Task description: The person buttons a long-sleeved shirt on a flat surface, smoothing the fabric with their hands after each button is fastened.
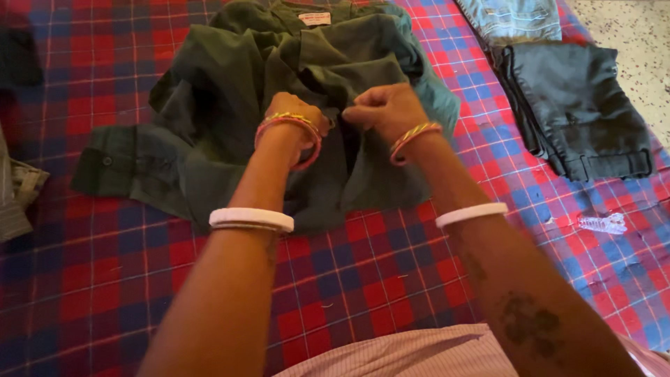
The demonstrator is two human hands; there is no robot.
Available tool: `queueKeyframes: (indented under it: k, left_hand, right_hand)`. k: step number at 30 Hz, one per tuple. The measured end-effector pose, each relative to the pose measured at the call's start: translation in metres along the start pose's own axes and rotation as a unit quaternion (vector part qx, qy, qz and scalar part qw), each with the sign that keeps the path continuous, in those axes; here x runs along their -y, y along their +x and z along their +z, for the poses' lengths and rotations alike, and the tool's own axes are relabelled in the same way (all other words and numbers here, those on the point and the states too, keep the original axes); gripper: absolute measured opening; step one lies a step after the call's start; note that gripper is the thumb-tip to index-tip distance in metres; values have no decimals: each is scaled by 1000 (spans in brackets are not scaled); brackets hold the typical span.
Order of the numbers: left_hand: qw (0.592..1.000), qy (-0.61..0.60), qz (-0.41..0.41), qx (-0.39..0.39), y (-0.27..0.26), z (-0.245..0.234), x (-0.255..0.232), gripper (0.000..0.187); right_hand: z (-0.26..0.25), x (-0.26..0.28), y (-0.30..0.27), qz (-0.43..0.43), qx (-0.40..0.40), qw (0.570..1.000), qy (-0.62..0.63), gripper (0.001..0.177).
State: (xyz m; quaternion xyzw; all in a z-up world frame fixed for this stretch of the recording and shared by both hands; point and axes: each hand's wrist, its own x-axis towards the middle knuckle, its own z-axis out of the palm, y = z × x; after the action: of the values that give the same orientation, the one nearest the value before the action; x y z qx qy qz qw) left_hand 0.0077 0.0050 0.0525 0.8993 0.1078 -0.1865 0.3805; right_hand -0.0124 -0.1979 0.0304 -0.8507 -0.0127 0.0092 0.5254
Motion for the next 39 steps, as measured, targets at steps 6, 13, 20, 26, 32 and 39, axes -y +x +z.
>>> queueKeyframes:
  k: [6, 13, 20, 26, 32, 39]
  left_hand:
    - [997, -74, -11, -5, 5, 17, 10, 34]
    - [993, -116, 0, -38, 11, 18, 15, 32]
    - [990, -132, 17, -49, 9, 17, 10, 30]
    - [985, -168, 18, -22, 12, 22, 15, 22]
    - [939, 239, 247, -22, 45, 30, 15, 19]
    - [969, -226, 14, -97, 9, 33, 9, 31]
  right_hand:
    - [29, 0, -10, -78, -52, 987, -132, 25]
    - [35, -1, -11, -43, -39, 991, -121, 25]
    - [35, -5, -15, 57, -10, 992, 108, 23]
    - [28, -7, -13, 91, 22, 988, 123, 16]
    - [36, -14, -9, 5, -8, 996, 89, 14]
    - [44, -10, -18, -82, -61, 994, -32, 16]
